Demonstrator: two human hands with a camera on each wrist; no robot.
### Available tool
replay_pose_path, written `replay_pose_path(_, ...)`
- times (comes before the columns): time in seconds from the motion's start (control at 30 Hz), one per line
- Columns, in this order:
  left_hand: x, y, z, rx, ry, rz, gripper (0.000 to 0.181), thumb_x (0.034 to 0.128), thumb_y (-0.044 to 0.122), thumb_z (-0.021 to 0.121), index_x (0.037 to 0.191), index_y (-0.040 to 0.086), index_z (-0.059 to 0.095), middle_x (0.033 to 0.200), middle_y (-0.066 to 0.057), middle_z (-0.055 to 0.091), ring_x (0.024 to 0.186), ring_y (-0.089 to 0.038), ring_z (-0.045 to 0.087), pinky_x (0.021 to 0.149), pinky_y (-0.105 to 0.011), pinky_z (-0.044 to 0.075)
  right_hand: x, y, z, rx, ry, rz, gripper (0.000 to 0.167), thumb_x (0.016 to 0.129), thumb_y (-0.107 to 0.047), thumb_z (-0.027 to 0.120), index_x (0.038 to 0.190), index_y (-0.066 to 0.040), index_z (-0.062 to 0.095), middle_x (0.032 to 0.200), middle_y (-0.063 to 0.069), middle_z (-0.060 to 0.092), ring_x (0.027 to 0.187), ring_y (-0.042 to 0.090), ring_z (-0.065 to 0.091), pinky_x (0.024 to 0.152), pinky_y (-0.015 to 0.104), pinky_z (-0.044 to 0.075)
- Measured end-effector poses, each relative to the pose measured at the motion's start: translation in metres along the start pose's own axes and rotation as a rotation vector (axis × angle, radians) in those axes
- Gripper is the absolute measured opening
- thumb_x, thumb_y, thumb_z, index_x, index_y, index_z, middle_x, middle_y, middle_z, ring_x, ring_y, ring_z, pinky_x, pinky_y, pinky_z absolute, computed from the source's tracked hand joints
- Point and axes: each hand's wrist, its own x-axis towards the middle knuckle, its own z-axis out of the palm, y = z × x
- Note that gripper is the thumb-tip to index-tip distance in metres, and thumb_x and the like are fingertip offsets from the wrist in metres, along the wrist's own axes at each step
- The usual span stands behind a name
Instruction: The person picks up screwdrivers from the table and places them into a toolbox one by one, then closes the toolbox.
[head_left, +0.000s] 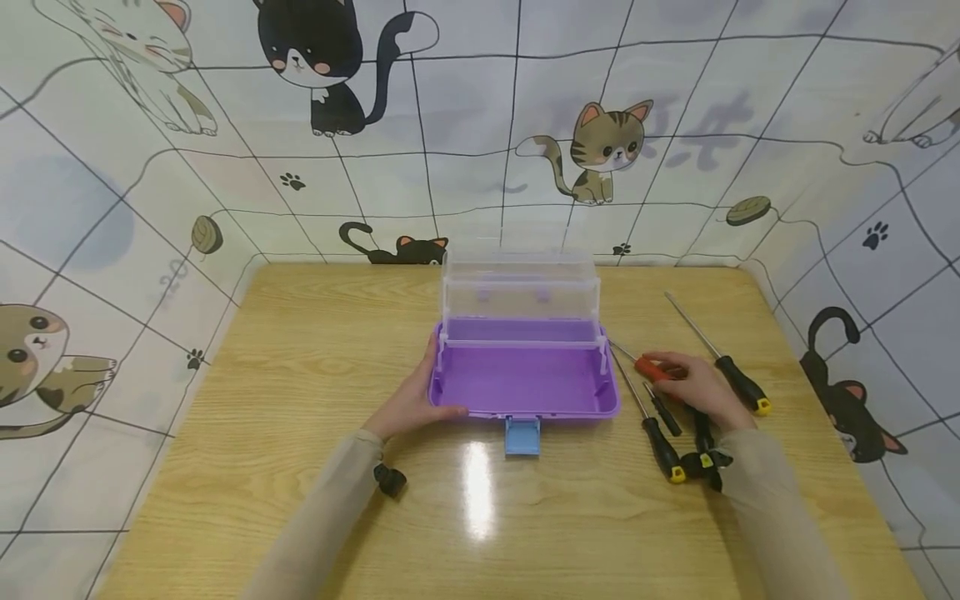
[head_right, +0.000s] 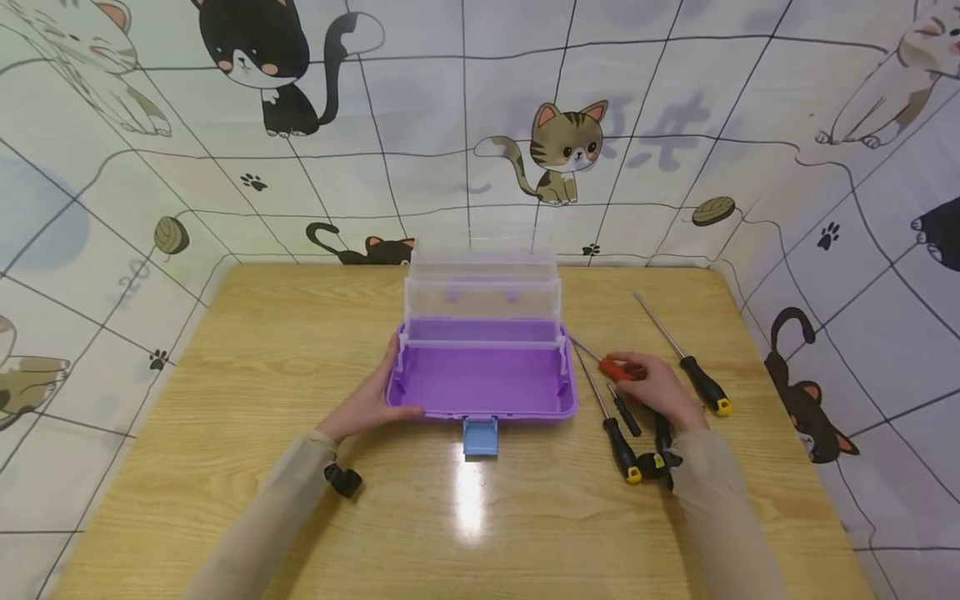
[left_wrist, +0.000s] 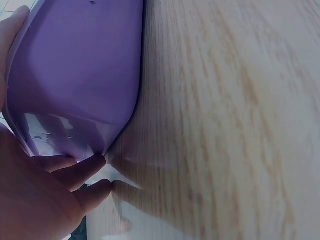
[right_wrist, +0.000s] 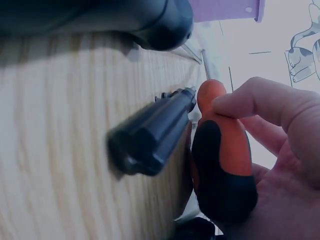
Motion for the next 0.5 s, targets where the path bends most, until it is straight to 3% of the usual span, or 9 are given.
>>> replay_pose_path(0.13, -0.003, 0.016, -0.002, 0.004, -0.015, -0.014, 0.131, 0.0706, 0.012, 0.086, 0.153, 0.017, -0.015, 0.159, -0.016, -0.005, 0.143, -0.037, 0.011, 0.112, -0.054, 0.016, -0.002, 0.001, 0.001, 0.033, 0.014, 0.011, 0.053, 0.09, -0.01, 0.069, 0.138, 0.001, 0.051, 0.123, 0.03, 0.057, 0.103, 0.035, 0.058, 0.076, 0.025, 0.049)
replay_pose_path(0.3, -0.004, 0.019, -0.003, 0.006, -0.017, -0.03, 0.131, 0.0707, 0.012, 0.086, 0.153, 0.019, -0.015, 0.159, -0.015, -0.004, 0.142, -0.037, 0.014, 0.112, -0.053, 0.018, -0.003, 0.002, 0.002, 0.1, 0.073, 0.065, 0.049, 0.091, -0.009, 0.066, 0.137, 0.0, 0.052, 0.123, 0.028, 0.057, 0.099, 0.026, 0.056, 0.072, 0.022, 0.049)
replay_pose_path(0.5, 0.002, -0.013, 0.002, 0.007, 0.006, -0.024, 0.136, 0.0675, 0.022, 0.09, 0.151, 0.033, -0.017, 0.16, -0.001, -0.005, 0.143, -0.031, 0.014, 0.112, -0.051, 0.019, -0.003, -0.012, -0.002, 0.121, 0.092, 0.08, 0.047, 0.093, -0.006, 0.061, 0.138, 0.002, 0.05, 0.123, 0.029, 0.055, 0.095, 0.02, 0.052, 0.07, 0.021, 0.047)
